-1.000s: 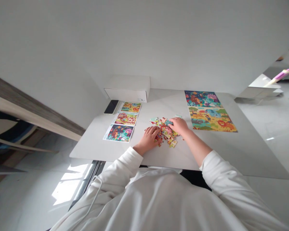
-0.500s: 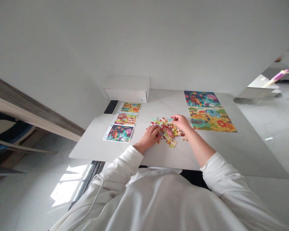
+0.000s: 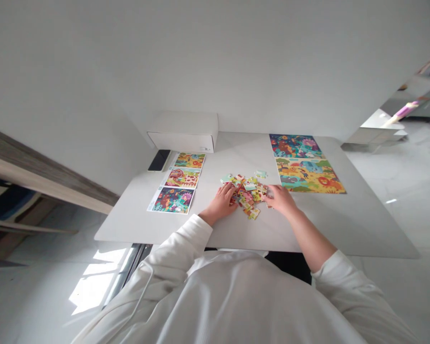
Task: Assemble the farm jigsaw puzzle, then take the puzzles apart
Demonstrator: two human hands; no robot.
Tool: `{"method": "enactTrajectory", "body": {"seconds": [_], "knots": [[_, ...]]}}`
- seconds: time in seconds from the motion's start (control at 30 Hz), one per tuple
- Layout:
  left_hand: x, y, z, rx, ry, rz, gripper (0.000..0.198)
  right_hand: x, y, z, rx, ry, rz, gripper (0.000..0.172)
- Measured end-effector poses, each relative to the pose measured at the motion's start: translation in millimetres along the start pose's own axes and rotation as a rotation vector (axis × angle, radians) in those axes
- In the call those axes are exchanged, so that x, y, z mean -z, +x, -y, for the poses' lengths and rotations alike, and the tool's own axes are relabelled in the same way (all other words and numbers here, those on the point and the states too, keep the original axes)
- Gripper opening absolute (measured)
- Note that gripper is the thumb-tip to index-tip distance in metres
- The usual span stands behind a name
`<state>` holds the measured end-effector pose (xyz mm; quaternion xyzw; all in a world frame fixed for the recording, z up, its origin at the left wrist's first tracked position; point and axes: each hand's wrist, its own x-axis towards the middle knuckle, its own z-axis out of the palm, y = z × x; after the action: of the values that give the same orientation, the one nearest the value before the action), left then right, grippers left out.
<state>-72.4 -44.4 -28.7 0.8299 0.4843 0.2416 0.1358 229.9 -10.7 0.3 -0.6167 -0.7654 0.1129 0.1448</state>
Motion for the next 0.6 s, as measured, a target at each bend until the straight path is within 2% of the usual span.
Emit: {"method": "enactTrajectory", "body": {"seconds": [0.1,0.2,0.3,0.47,0.6], "knots": [[-3.4,3.7,-9.0,-0.112,-0.074,-0.035,0.066,-1.0,5.8,1.6,-0.019,0.014,0.060,0.048],[-3.8,3.5,-15.7,-0.094,-0.059,-0.040,0.063,-2.4,14.9,10.2,-0.061,0.077,0.107,0.052],[-4.2,-0.6,-17.2,-0.065,-0.008,0.004,0.065,-2.7,25.3,18.9,-0.127,0.188,0.169,0.055],[-10.5,-7.9,-13.0,-0.057,-0.006,-0.002,0.063,-2.0,42.7,30.8,-0.180,0.372,0.361,0.031],[-16.1,-9.0,-11.8,-0.038,-0.039,-0.052,0.065,-5.2,54.5,41.9,-0.208,0.456,0.378,0.020]]}}
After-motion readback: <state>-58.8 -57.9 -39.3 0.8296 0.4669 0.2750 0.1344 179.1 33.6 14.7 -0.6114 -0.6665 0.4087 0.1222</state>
